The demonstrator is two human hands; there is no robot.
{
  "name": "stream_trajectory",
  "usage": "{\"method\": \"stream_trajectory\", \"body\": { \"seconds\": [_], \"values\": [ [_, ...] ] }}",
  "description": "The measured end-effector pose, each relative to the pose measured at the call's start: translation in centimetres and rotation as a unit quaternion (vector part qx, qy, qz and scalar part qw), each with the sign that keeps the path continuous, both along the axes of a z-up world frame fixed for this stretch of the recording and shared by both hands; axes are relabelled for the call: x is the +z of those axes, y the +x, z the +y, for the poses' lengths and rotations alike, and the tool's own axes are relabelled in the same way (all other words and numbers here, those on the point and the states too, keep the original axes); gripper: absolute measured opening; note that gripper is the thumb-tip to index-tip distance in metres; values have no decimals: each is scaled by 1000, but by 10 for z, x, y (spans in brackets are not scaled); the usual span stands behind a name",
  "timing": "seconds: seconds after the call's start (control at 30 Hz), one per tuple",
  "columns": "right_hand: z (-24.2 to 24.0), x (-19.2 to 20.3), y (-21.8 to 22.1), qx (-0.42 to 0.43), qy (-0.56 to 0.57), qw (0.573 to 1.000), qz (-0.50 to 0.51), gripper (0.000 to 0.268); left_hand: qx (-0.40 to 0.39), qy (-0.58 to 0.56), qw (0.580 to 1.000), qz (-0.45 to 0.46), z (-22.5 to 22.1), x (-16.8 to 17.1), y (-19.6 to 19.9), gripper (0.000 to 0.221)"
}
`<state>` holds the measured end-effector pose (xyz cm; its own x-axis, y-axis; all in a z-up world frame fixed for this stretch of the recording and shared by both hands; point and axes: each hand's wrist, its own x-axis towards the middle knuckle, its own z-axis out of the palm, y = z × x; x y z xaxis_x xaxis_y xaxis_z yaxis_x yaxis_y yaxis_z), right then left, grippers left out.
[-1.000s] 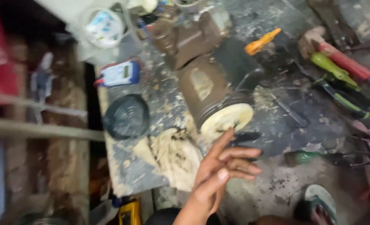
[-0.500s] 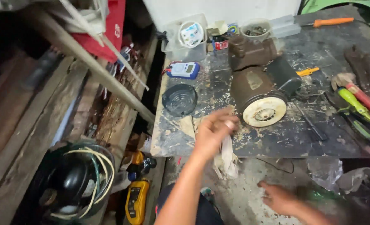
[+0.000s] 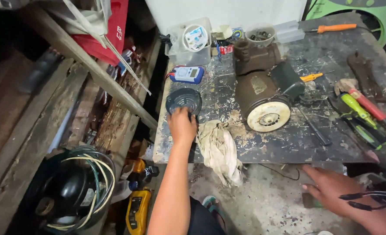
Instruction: Disassembling a motor unit by prying components apart and sorting through small hardware parts.
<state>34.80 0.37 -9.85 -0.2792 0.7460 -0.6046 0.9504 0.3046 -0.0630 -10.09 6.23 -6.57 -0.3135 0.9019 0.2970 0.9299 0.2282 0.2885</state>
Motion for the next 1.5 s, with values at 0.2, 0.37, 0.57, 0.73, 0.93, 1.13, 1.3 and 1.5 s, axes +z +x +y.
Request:
{"method": "stream_trajectory", "body": {
  "seconds": [0.2, 0.37, 0.57, 0.73, 0.93, 1.13, 1.3, 1.5],
  "values": [
    [-11, -1, -21, 44, 1, 997, 57, 62, 10, 62, 995, -82, 7, -16, -18, 7],
    [-10, 22, -28, 21, -17, 996, 83, 59, -62, 222, 956, -180, -5, 5, -22, 6],
    [-6, 34, -24, 17, 149, 936, 319, 53, -160, 318, 841, -408, -38, 48, -12, 3],
    [-11, 78, -41, -87, 158, 925, 336, 58, -212, 198, 782, -552, -70, 89, 32, 13],
    [-10, 114, -58, -196, 81, 873, 440, 111, -238, -18, 717, -655, -64, 80, 96, 7],
    [3, 117, -61, -204, 97, 873, 432, 87, -80, -78, 723, -681, -52, 68, 152, 12],
    [19, 115, -62, -245, 135, 832, 478, 76, -89, 25, 774, -627, -51, 34, 164, 22],
    [28, 104, -68, -215, 133, 821, 513, 75, -112, 74, 810, -571, -63, 45, 174, 54]
  ]
}}
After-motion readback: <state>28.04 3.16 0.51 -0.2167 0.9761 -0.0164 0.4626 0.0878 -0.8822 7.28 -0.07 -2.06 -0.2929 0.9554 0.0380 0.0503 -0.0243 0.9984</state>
